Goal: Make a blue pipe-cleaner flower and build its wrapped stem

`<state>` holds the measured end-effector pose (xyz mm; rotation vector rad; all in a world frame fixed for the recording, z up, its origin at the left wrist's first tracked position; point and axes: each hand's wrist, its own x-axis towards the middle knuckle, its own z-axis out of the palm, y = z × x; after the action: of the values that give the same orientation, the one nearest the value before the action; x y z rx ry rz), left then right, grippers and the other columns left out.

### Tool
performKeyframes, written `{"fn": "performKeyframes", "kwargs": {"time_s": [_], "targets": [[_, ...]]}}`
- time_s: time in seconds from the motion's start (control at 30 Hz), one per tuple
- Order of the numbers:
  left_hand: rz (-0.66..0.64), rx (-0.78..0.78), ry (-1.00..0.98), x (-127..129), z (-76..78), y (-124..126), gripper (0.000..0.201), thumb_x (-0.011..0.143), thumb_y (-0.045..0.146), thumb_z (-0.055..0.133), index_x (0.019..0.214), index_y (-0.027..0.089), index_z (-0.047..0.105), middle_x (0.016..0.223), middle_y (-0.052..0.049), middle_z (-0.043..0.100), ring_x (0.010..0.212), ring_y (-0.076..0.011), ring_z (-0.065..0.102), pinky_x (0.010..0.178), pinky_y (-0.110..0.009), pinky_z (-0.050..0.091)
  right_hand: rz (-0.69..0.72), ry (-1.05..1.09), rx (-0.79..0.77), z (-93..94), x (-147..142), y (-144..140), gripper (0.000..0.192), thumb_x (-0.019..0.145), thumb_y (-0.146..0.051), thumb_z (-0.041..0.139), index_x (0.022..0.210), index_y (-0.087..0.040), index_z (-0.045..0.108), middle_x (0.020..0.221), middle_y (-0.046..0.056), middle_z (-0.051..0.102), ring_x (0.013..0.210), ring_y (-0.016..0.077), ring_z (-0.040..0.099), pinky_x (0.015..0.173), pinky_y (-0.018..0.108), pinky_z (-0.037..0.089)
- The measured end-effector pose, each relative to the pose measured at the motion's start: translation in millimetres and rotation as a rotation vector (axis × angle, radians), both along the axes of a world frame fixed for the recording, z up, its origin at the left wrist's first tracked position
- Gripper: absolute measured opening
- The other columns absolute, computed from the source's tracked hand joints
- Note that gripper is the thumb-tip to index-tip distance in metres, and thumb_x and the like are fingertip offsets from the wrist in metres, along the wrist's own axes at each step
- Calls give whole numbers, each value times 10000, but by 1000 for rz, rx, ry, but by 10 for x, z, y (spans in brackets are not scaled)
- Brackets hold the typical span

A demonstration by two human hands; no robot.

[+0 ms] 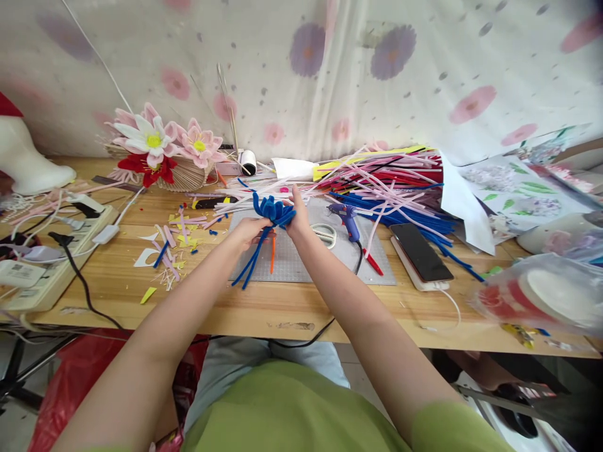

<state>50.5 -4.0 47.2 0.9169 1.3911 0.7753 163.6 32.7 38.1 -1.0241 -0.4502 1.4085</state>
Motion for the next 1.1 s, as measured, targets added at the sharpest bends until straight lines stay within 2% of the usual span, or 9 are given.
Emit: {"fn": "performKeyframes", "kwargs": {"time_s": [0.1,0.23,0.37,0.43,0.6,0.7,0.8,1.0,1.1], "targets": [[-7,74,79,46,49,-44,63,642,178,586,647,115,593,606,-62,635,558,-141,620,476,-218,480,33,97,-82,61,42,11,417,748,-555,503,904,-169,480,742,17,543,684,135,576,604,268,488],[31,128,99,67,139,-51,51,623,171,599,639,122,597,612,-46,630,544,-135,611,470,-218,460,155,209,-47,54,137,-32,388,762,-546,494,901,-184,472,715,15,552,657,143,587,593,293,500],[84,196,144,68,163,-23,84,623,220,601,639,138,607,662,-44,641,573,-143,616,496,-230,443,100,248,-50,-67,251,-7,468,745,-629,436,977,-223,452,804,28,566,692,159,597,594,326,509],[36,276,294,56,156,-17,125,629,273,603,615,149,617,655,-51,645,606,-160,621,516,-233,426,97,235,-42,-111,284,13,497,731,-655,430,1000,-237,447,890,43,578,766,176,609,622,348,516],[-163,498,988,58,230,-73,241,643,412,588,645,187,674,674,-81,668,716,-230,623,565,-265,377,216,148,120,-56,253,-22,449,787,-620,383,980,-230,495,982,45,607,837,168,614,710,349,518],[-215,607,1174,100,323,-129,313,666,455,556,790,207,701,813,-96,687,785,-249,621,589,-275,369,259,104,224,-13,214,-61,439,811,-597,362,930,-209,528,946,47,632,847,151,614,765,320,509],[-248,677,1244,121,377,-160,341,687,457,533,855,215,704,889,-105,682,825,-256,615,606,-280,369,274,52,282,-36,230,-70,464,793,-621,363,937,-216,538,992,49,634,928,163,599,808,329,496],[-190,508,1201,44,317,-74,332,668,470,546,803,215,710,765,-96,684,748,-253,615,583,-288,365,255,-236,229,-112,330,-114,583,745,-690,335,1150,-289,462,1306,38,467,1191,233,440,919,466,395],[-182,404,1207,25,265,-15,319,640,465,564,748,201,706,732,-105,676,734,-255,611,581,-296,367,208,-379,334,-78,275,-184,601,733,-669,391,1203,-294,410,1323,46,435,1215,228,411,960,446,357]]}}
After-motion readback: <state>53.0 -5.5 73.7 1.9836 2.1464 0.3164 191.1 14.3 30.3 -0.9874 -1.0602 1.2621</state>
